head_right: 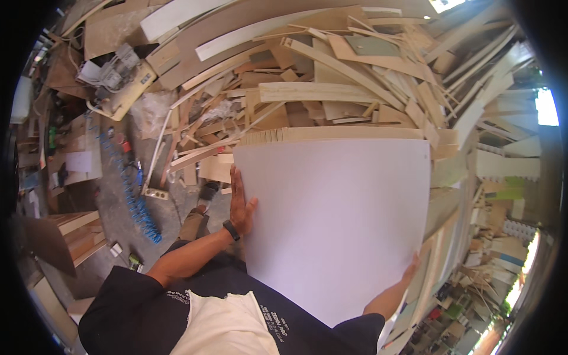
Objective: The person handles a large white sheet in a workshop, lifting and repositioning it on a wooden workbench. They wipe the surface of the sheet with their hands and use a blue air blow gun to clean it.
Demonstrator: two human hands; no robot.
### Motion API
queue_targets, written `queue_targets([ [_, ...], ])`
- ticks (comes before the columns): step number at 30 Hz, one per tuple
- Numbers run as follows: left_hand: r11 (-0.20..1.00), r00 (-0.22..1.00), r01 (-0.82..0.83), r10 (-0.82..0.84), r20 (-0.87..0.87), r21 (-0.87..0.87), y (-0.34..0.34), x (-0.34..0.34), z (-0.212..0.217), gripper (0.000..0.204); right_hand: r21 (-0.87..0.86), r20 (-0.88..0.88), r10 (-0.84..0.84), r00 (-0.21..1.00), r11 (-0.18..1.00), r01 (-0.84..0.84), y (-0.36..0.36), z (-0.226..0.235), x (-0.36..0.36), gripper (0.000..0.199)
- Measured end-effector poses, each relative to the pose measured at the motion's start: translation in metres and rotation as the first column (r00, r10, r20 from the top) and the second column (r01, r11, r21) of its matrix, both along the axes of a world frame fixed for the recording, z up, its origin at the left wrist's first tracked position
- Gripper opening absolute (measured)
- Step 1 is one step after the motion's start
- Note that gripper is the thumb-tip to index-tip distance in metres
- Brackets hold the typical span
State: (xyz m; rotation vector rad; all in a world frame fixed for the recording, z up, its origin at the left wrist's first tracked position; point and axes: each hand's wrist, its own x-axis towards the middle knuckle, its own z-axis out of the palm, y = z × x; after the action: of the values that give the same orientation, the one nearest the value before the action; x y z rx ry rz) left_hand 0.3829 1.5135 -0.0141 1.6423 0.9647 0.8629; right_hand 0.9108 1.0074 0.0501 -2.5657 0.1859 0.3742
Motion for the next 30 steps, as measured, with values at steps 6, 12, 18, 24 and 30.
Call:
queue_targets([
  [6,1.000,0.998,0.005,-0.004,-0.058,0.004,-0.001,-0.009,0.001,0.090,-0.014,0.256,0.066,0.964,0.998,-0.064,-0.047,0.006,0.026,0.080],
  [12,0.999,0.998,0.040,-0.040,-0.053,0.013,-0.005,-0.004,-0.003,0.095,-0.304,0.434,-0.075,0.898,0.926,0.224,-0.026,0.143,0.013,0.069],
  [18,0.995,0.997,0.045,-0.038,0.067,-0.093,-0.006,-0.001,-0.008,0.101,-0.577,0.562,0.114,0.819,0.763,0.290,-0.018,0.313,-0.054,0.067],
  [24,0.994,0.979,0.053,-0.033,0.201,-0.097,-0.008,0.008,-0.023,0.099,-0.673,0.683,0.295,0.669,0.610,0.418,-0.026,0.437,-0.189,0.064],
  [30,0.998,0.960,0.022,-0.003,0.279,-0.064,-0.006,0.011,-0.024,0.097,-0.682,0.722,0.524,0.452,0.426,0.594,-0.037,0.506,-0.320,0.061],
])
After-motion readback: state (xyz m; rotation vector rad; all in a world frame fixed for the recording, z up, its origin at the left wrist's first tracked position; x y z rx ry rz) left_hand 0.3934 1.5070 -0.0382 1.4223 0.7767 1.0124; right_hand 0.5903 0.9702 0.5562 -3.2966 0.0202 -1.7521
